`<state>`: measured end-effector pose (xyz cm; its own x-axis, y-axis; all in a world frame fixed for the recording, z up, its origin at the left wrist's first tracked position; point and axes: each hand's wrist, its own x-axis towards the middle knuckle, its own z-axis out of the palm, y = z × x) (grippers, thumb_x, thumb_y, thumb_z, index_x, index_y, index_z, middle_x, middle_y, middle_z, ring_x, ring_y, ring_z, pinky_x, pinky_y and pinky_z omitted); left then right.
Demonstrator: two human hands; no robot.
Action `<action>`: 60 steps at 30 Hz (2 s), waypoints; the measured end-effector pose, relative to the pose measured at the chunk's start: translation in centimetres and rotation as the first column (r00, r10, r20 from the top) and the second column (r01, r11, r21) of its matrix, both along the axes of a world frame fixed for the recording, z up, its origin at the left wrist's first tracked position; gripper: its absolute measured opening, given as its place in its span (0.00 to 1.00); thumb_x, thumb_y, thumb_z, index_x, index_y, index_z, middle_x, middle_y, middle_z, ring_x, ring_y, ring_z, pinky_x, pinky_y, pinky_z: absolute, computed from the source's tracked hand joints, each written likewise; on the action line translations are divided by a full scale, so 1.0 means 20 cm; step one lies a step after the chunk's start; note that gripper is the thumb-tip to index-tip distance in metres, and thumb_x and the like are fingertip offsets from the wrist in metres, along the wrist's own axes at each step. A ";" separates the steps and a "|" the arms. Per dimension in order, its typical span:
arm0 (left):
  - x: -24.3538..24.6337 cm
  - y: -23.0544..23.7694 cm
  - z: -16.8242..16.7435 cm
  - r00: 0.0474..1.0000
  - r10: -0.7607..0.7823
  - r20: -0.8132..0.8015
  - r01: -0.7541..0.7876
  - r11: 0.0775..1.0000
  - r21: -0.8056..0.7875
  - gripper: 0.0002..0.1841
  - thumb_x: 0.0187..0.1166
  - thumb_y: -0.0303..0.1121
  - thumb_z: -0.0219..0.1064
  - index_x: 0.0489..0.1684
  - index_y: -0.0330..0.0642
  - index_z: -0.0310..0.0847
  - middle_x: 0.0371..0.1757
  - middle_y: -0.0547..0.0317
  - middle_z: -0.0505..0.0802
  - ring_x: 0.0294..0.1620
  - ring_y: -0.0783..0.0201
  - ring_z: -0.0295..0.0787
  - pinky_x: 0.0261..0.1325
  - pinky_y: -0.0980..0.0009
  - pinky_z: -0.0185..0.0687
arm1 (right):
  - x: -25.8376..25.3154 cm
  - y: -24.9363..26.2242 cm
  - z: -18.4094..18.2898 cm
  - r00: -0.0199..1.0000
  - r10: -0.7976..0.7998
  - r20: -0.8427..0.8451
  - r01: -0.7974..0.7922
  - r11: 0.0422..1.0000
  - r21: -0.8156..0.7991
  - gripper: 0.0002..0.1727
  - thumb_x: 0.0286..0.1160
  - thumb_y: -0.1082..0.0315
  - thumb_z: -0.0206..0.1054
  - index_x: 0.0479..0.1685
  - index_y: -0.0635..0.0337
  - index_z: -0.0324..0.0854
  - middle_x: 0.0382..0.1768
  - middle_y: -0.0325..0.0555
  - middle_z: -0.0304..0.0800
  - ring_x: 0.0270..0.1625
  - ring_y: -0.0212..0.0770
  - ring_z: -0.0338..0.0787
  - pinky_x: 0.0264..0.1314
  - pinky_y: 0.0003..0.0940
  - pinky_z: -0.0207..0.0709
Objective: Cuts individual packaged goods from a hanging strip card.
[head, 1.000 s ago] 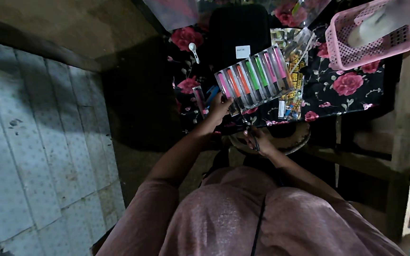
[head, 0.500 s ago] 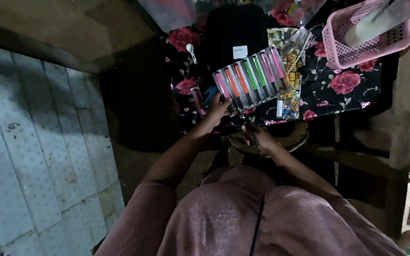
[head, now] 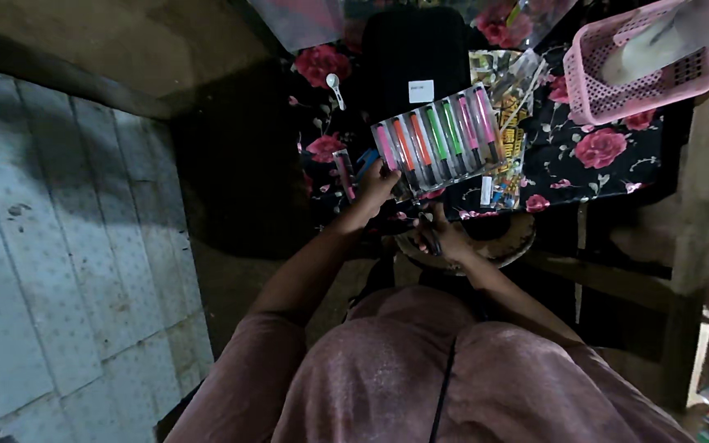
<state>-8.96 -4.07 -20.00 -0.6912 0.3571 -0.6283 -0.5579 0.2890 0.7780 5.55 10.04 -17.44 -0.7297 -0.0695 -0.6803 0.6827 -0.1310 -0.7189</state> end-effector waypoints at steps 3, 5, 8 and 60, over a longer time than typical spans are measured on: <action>-0.02 -0.01 0.02 0.999 -0.023 0.026 0.023 1.000 -0.001 0.25 0.88 0.32 0.61 0.82 0.36 0.64 0.71 0.37 0.80 0.64 0.49 0.85 0.61 0.51 0.87 | -0.01 0.00 0.02 0.999 -0.002 0.043 0.003 0.999 -0.035 0.24 0.92 0.60 0.56 0.79 0.53 0.53 0.29 0.40 0.80 0.25 0.32 0.83 0.28 0.26 0.81; -0.03 -0.02 0.02 0.999 -0.046 0.010 0.046 0.999 -0.022 0.23 0.88 0.33 0.62 0.79 0.35 0.66 0.68 0.38 0.82 0.60 0.51 0.86 0.56 0.54 0.88 | -0.03 -0.01 0.03 0.996 0.020 0.086 -0.014 0.997 -0.073 0.24 0.94 0.57 0.52 0.81 0.55 0.53 0.30 0.39 0.79 0.25 0.31 0.83 0.28 0.26 0.81; -0.04 -0.04 0.02 0.998 -0.050 0.035 0.051 0.999 -0.018 0.21 0.88 0.33 0.62 0.74 0.33 0.69 0.63 0.40 0.82 0.54 0.55 0.87 0.52 0.58 0.88 | -0.05 0.01 0.05 0.990 0.073 0.123 -0.055 0.989 -0.138 0.20 0.96 0.56 0.46 0.75 0.57 0.61 0.30 0.38 0.79 0.26 0.30 0.82 0.29 0.24 0.80; -0.29 -0.10 0.36 0.741 -0.475 -0.474 0.399 0.880 -0.257 0.25 0.82 0.30 0.61 0.80 0.40 0.72 0.59 0.40 0.90 0.52 0.50 0.90 0.57 0.45 0.83 | 0.05 0.40 0.39 0.908 0.157 -0.387 0.126 0.781 0.612 0.32 0.72 0.69 0.73 0.76 0.71 0.69 0.55 0.56 0.91 0.55 0.43 0.93 0.61 0.44 0.87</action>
